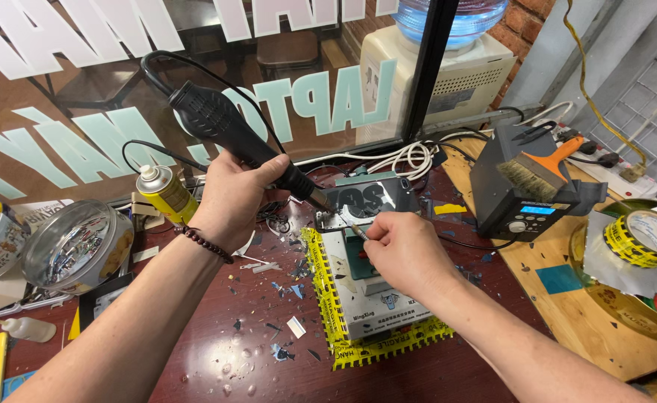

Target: The person uses a hot air gun and tweezers to heat and remove components from a small circuit board. They then use tweezers to handle a small metal piece and continue applying heat to the board with the hot air gun.

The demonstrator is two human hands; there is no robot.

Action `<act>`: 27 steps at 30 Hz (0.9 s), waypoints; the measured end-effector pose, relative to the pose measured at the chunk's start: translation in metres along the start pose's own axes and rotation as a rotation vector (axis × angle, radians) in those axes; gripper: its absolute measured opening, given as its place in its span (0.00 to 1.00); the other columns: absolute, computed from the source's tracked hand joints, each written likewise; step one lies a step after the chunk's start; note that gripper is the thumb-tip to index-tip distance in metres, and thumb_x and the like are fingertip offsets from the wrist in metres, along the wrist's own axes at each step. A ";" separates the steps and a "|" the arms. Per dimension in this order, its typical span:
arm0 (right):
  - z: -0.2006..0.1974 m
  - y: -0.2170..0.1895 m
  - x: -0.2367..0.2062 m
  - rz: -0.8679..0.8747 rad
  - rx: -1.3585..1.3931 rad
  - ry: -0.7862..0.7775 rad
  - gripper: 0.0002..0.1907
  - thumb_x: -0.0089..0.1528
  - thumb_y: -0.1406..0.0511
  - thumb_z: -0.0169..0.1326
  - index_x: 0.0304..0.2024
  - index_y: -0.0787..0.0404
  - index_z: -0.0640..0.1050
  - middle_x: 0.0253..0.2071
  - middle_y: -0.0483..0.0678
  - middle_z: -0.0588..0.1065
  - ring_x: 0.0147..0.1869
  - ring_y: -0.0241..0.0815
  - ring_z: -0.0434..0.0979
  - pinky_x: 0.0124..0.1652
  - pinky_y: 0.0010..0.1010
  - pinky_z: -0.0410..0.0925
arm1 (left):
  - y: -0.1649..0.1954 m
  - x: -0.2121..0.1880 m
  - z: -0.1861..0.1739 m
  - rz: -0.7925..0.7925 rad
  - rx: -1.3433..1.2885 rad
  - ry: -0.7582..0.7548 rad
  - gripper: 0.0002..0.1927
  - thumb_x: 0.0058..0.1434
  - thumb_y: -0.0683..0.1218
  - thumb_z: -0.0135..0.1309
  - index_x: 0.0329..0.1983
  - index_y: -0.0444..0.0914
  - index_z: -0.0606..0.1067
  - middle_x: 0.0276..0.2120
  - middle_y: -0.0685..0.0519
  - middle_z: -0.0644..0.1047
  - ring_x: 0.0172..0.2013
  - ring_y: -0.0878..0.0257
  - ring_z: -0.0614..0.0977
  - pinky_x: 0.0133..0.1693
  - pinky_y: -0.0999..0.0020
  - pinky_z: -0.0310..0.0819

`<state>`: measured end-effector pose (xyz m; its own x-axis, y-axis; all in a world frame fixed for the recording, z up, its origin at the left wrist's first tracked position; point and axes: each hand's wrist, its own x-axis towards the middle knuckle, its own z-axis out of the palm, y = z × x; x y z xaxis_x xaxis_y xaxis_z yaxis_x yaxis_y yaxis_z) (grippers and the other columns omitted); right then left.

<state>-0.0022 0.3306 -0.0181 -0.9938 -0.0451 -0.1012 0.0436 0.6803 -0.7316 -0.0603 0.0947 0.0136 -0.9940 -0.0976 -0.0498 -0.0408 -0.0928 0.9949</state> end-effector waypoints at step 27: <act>0.021 -0.005 -0.005 0.270 0.434 -0.037 0.07 0.60 0.68 0.59 0.39 0.66 0.80 0.28 0.50 0.80 0.24 0.36 0.68 0.24 0.33 0.61 | 0.001 -0.001 -0.013 0.002 0.007 -0.019 0.12 0.61 0.40 0.59 0.45 0.33 0.71 0.39 0.50 0.80 0.36 0.62 0.84 0.31 0.69 0.82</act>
<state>0.0046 0.3116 -0.0281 -0.9376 0.0591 -0.3427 0.3439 0.3050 -0.8881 -0.0579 0.0816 0.0133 -0.9958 -0.0791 -0.0464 -0.0396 -0.0856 0.9955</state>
